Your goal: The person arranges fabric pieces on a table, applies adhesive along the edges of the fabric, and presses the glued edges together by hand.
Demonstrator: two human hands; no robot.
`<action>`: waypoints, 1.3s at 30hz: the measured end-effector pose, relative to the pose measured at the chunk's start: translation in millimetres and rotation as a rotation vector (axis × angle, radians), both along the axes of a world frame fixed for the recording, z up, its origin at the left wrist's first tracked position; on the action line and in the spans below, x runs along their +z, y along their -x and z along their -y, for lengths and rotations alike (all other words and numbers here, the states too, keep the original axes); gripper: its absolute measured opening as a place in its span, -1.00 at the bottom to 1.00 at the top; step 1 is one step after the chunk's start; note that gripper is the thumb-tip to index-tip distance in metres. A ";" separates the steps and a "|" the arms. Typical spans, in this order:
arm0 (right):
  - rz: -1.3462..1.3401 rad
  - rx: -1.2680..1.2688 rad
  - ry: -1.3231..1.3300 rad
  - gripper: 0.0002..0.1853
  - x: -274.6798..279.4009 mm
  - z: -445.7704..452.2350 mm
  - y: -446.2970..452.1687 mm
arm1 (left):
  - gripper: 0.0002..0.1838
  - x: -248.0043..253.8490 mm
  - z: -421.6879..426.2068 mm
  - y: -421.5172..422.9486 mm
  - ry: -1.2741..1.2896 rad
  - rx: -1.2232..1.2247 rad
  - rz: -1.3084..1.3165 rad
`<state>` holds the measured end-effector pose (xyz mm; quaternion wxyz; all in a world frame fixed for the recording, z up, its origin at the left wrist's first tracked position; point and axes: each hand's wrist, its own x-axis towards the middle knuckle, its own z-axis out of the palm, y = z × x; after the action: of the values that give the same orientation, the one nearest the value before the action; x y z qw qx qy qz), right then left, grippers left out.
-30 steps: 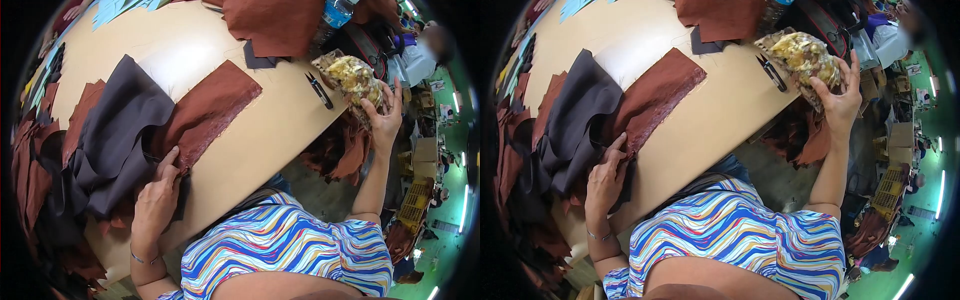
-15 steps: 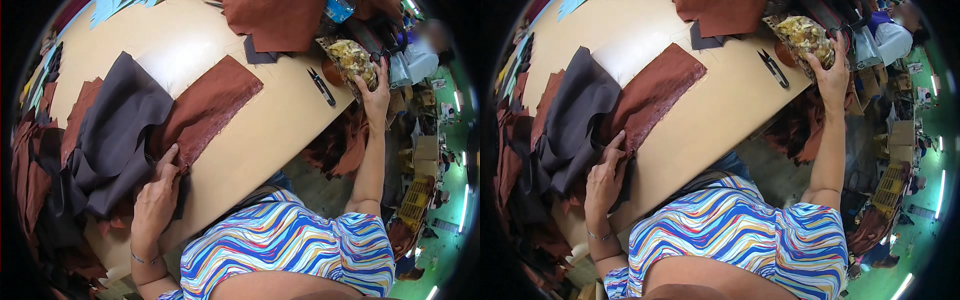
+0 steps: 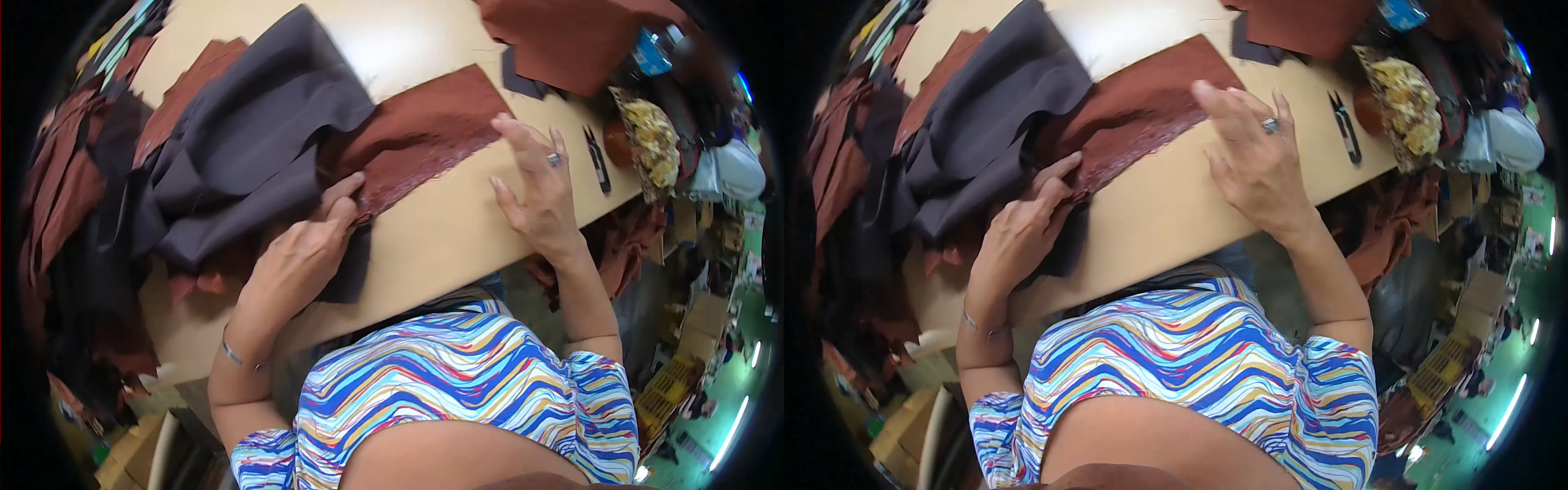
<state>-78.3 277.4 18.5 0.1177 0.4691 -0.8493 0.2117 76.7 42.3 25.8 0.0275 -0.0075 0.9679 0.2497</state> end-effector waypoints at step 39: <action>0.328 -0.108 0.212 -0.57 -23.9 30.6 56.5 | -0.60 128.1 -117.7 11.7 -2.579 -0.940 0.128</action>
<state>-134.9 246.7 -5.4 0.0376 0.3669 -0.8541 0.3667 65.0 160.0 153.9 0.1404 0.3371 -0.0392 0.9301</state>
